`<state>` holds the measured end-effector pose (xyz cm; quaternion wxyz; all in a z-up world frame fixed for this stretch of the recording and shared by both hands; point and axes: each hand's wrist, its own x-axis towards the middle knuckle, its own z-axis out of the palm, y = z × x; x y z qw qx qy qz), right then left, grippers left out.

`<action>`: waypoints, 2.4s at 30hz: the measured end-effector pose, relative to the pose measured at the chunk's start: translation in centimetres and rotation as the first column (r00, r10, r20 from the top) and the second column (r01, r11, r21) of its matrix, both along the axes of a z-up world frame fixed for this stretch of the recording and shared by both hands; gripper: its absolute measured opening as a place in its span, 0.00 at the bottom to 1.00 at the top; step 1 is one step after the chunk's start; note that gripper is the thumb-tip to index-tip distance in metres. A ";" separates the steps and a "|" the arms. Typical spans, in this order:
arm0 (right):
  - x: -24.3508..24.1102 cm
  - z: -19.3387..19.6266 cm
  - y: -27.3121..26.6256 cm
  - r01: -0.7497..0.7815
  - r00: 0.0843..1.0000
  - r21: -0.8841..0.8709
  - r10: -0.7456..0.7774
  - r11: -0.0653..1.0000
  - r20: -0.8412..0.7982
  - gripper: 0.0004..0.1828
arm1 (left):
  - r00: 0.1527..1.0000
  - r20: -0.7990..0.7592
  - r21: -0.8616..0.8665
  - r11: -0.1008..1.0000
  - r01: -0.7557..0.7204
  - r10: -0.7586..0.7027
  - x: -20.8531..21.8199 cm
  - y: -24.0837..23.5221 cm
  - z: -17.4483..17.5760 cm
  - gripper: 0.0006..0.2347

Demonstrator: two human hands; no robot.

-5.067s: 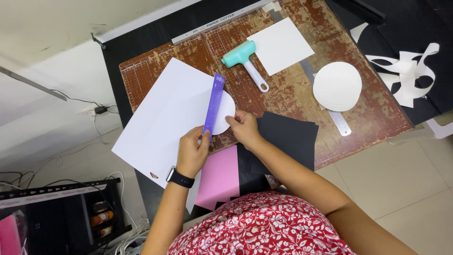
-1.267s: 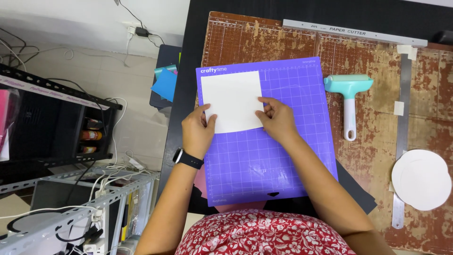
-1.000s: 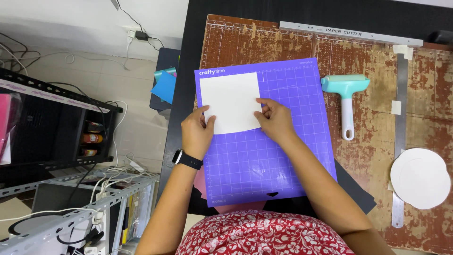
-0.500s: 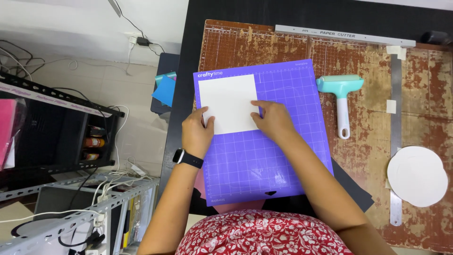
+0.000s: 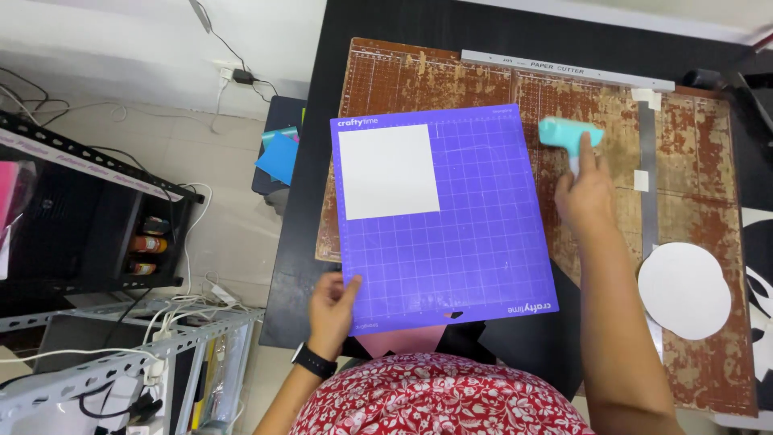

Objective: Operating a craft cutting machine to cut shapes out of paper, including loading the mat and peeling the finished product.

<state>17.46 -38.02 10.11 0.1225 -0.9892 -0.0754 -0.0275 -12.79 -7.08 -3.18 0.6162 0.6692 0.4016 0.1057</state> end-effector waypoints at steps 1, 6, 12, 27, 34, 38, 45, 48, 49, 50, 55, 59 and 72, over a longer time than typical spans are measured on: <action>-1.3 2.5 2.6 -0.006 1.000 0.000 0.006 1.000 0.005 0.36 | 1.000 0.005 0.000 1.000 -0.006 0.006 0.7 -0.6 2.4 0.08; -12.3 9.9 14.5 -0.616 0.770 -0.295 0.479 0.730 -0.421 0.22 | 0.969 0.162 -0.346 0.910 0.231 -0.185 1.4 -3.8 6.8 0.06; -11.2 0.7 18.6 -0.710 0.699 -0.292 0.590 0.641 -0.404 0.26 | 0.959 0.170 -0.389 0.878 0.278 -0.228 2.0 -4.7 4.3 0.06; -16.3 3.8 19.1 -0.728 0.657 -0.226 0.562 0.648 -0.503 0.34 | 0.931 0.249 -0.248 0.912 0.327 -0.266 1.6 -4.6 2.4 0.10; -8.6 2.7 16.7 -0.614 0.740 -0.351 0.360 0.707 -0.568 0.38 | 0.926 0.269 -0.308 0.888 0.342 -0.264 1.3 -4.0 3.1 0.09; -2.6 2.1 21.1 -0.640 0.721 -0.301 0.417 0.707 -0.553 0.32 | 0.933 0.264 -0.337 0.883 0.327 -0.245 1.4 -3.7 4.2 0.08; 3.1 1.4 23.3 -0.547 0.814 -0.092 0.503 0.832 -0.290 0.34 | 0.911 0.375 -0.319 0.899 0.299 -0.170 1.2 -5.4 5.9 0.13; 5.1 -2.1 17.9 -0.486 0.867 0.137 0.496 0.863 -0.046 0.34 | 0.894 0.443 -0.327 0.915 0.238 -0.074 0.6 -5.8 6.6 0.14; 3.8 -0.3 15.5 -0.509 0.854 0.141 0.518 0.849 -0.040 0.34 | 0.894 0.446 -0.321 0.923 0.215 -0.053 0.4 -5.3 6.9 0.14; 2.4 1.2 12.7 -0.434 0.898 0.159 0.440 0.887 -0.004 0.34 | 0.884 0.463 -0.283 0.936 0.210 -0.058 -0.1 -5.1 7.0 0.14; 0.1 2.4 1.2 -0.075 0.997 0.023 0.075 0.997 -0.009 0.49 | 0.804 0.595 -0.127 0.989 0.082 0.010 -5.5 -3.8 5.2 0.19; -4.8 3.3 -2.9 0.021 0.998 -0.025 -0.022 0.999 -0.066 0.39 | 0.786 0.593 -0.292 0.956 0.007 0.175 -13.7 -2.5 8.2 0.23; -16.4 -4.6 15.2 -0.113 0.709 0.867 0.651 0.485 -0.272 0.22 | 0.560 0.356 -0.555 0.651 -0.518 0.748 -44.9 -6.4 10.0 0.22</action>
